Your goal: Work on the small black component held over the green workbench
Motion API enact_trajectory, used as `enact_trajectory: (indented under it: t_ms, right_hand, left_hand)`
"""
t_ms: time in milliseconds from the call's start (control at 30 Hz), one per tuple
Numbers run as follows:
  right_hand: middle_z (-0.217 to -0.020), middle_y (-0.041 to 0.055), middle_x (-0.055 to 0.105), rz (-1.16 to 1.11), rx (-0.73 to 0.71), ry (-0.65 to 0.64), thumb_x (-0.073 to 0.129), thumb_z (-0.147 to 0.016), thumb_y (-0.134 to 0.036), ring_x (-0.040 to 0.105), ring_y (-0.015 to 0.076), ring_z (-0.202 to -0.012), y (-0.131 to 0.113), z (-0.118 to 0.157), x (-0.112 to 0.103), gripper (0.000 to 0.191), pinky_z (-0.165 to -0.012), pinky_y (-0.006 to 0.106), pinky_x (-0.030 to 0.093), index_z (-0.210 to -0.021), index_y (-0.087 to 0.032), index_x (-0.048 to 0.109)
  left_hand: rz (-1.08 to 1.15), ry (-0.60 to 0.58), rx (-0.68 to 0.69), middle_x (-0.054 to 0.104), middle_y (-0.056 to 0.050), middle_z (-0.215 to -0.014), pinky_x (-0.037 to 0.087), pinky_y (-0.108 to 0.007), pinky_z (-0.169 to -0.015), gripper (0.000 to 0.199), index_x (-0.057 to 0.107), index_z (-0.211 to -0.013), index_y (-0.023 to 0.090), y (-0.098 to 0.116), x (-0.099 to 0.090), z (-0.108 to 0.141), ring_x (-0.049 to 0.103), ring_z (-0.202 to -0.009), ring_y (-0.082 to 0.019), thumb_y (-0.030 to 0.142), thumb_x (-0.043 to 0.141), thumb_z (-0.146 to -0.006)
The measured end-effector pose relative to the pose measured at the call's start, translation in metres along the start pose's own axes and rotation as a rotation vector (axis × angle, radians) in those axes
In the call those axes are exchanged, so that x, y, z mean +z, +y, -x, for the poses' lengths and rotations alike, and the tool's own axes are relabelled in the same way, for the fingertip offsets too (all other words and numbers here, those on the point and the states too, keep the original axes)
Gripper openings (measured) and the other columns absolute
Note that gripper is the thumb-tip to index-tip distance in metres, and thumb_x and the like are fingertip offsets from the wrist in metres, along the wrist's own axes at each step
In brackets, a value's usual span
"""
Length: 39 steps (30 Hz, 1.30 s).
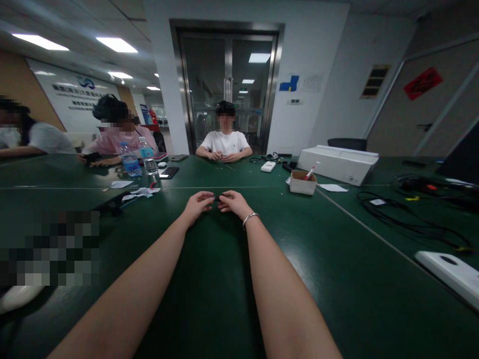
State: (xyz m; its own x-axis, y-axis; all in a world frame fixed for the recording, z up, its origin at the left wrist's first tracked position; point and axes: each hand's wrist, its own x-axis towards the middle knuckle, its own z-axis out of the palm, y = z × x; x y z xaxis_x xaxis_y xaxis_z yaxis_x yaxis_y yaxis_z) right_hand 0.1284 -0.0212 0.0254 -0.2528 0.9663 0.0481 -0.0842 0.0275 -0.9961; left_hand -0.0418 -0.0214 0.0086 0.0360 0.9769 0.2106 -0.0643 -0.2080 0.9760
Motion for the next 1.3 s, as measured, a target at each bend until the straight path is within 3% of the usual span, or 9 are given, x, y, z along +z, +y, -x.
enact_trajectory:
  t_ms: [200,467,600,900,1167,1300]
  right_hand:
    - [-0.071,0.0010,0.068,0.032,-0.108,0.030,0.072,-0.072,-0.008,0.066,0.0093,-0.065,0.010,-0.005,-0.009,0.020,-0.063,0.020,0.055,-0.090,-0.014,0.065]
    - [-0.070,0.0021,0.069,0.059,-0.110,0.016,0.074,-0.067,-0.009,0.063,0.0095,-0.064,0.016,-0.003,-0.014,0.024,-0.065,0.022,0.054,-0.090,-0.012,0.068]
    - [-0.074,0.0034,0.070,0.039,-0.098,0.032,0.074,-0.067,-0.008,0.064,0.0105,-0.067,0.016,-0.004,-0.014,0.024,-0.067,0.023,0.055,-0.090,-0.012,0.069]
    - [-0.071,0.0031,0.069,0.012,-0.084,0.045,0.071,-0.069,-0.005,0.065,0.0098,-0.064,0.017,-0.004,-0.015,0.019,-0.063,0.020,0.055,-0.087,-0.012,0.069]
    - [-0.072,0.0028,0.070,0.018,-0.086,0.031,0.072,-0.068,-0.005,0.064,0.0095,-0.065,0.017,-0.004,-0.015,0.020,-0.062,0.020,0.055,-0.086,-0.012,0.069]
    - [-0.072,0.0027,0.070,0.032,-0.085,0.019,0.072,-0.068,-0.005,0.064,0.0093,-0.065,0.017,-0.004,-0.015,0.022,-0.064,0.020,0.055,-0.088,-0.012,0.068]
  left_hand:
    - [-0.046,-0.016,-0.007,0.065,-0.006,-0.079,0.052,-0.027,-0.067,0.030,0.066,-0.087,0.013,-0.002,0.000,-0.001,0.062,-0.075,-0.014,0.029,0.075,-0.064]
    - [-0.097,-0.024,-0.012,0.063,-0.004,-0.072,0.050,-0.023,-0.059,0.018,0.064,-0.085,0.013,-0.002,0.003,-0.002,0.059,-0.062,-0.009,0.029,0.065,-0.078]
    - [-0.102,-0.041,-0.041,0.062,-0.003,-0.069,0.049,-0.022,-0.058,0.014,0.064,-0.086,0.012,0.001,0.004,-0.001,0.058,-0.060,-0.009,0.021,0.065,-0.076]
    - [-0.153,-0.050,0.054,0.063,-0.007,-0.091,0.053,-0.024,-0.062,0.026,0.066,-0.092,0.015,0.000,0.000,0.002,0.060,-0.073,-0.012,0.023,0.073,-0.068]
    - [-0.129,-0.052,-0.038,0.062,-0.004,-0.072,0.049,-0.023,-0.061,0.020,0.064,-0.084,0.012,-0.001,0.001,-0.001,0.058,-0.064,-0.010,0.030,0.068,-0.075]
    - [-0.226,-0.039,-0.064,0.063,-0.003,-0.068,0.046,-0.023,-0.057,0.026,0.065,-0.082,0.012,-0.002,0.000,-0.003,0.056,-0.057,-0.010,0.037,0.064,-0.077]
